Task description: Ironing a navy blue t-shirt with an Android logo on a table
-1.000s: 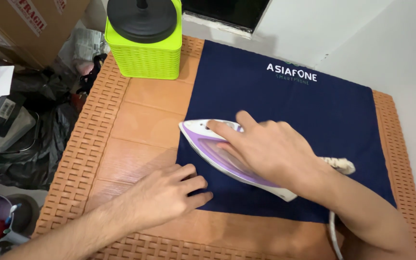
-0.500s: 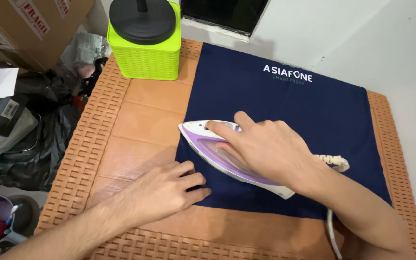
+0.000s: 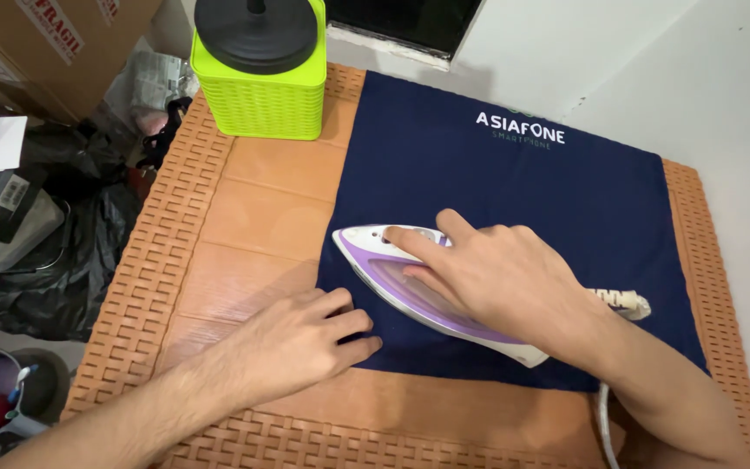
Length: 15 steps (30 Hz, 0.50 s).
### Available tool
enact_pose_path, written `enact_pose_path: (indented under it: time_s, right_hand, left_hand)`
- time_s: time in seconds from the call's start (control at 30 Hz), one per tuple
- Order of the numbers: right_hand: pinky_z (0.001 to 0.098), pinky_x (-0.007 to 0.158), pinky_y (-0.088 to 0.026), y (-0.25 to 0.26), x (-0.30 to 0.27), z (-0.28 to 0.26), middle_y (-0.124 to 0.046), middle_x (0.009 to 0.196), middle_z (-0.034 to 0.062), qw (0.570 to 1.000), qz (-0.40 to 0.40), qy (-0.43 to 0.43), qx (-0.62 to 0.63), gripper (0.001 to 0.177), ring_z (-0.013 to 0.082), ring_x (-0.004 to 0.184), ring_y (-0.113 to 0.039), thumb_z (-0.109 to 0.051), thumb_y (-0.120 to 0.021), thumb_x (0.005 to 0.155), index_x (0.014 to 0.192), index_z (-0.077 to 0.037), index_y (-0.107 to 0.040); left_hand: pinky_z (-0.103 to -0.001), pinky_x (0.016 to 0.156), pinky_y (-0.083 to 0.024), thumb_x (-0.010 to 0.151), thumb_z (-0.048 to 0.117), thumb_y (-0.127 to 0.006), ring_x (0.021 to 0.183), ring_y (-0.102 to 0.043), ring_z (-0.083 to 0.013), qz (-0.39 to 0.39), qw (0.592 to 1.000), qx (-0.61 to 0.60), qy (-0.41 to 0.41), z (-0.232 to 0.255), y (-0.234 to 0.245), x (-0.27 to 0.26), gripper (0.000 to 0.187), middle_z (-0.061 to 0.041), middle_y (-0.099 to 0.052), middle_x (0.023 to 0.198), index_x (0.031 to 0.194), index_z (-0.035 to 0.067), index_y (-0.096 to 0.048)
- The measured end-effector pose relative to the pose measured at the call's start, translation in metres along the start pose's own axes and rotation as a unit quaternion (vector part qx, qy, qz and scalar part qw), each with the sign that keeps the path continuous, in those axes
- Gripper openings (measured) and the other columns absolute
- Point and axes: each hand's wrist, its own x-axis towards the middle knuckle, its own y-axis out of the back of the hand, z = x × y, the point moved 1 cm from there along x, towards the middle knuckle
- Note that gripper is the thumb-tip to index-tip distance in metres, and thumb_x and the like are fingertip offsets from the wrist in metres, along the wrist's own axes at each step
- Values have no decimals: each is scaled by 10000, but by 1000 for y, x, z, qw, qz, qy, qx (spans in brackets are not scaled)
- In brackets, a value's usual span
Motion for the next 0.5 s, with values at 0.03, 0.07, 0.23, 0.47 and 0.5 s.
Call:
enact_pose_path:
  time_s: [0.03,0.07,0.23,0.47,0.5]
  right_hand:
    - [508,300,-516,2,4,-2,-571,920,99,1000,1,1,0,444,387,392,-651,-507,-430,1041,1457,-358,-459]
    - [527,330,-532,4,8,-3,-573,949,110,1000,-19,-7,7,447,407,420,-663,-509,-417,1043,1466,-369,-447]
    - [548,332,-520,8,27,-9,-589,948,131,1000,5,9,27,420,430,404,-645,-503,-390,1051,1435,-356,-479]
    - [509,296,-494,4,42,-14,-590,897,126,996,73,48,5,393,397,380,-623,-467,-472,1049,1406,-308,-520]
    - [501,288,-492,4,42,-14,-588,891,121,995,81,51,3,385,389,370,-618,-461,-483,1049,1398,-305,-525]
  left_hand:
    - [-388,596,-482,847,107,-718,828,-540,-252,0,1000,1,1,0,0,-1,261,-9,-611,946,1100,152,-764]
    - [-389,593,-487,846,104,-721,831,-545,-254,-7,1000,1,0,0,0,-1,272,-12,-614,955,1111,153,-762]
    - [-384,594,-485,856,94,-715,830,-545,-250,-6,1000,-2,-1,0,0,0,255,-17,-619,957,1100,151,-760]
    - [-390,556,-491,843,85,-738,805,-537,-252,-2,1000,0,0,1,2,-1,257,-16,-578,892,1097,127,-747]
    - [-388,556,-497,848,101,-737,818,-536,-248,-7,1000,1,2,1,2,-1,256,-10,-572,899,1101,136,-745]
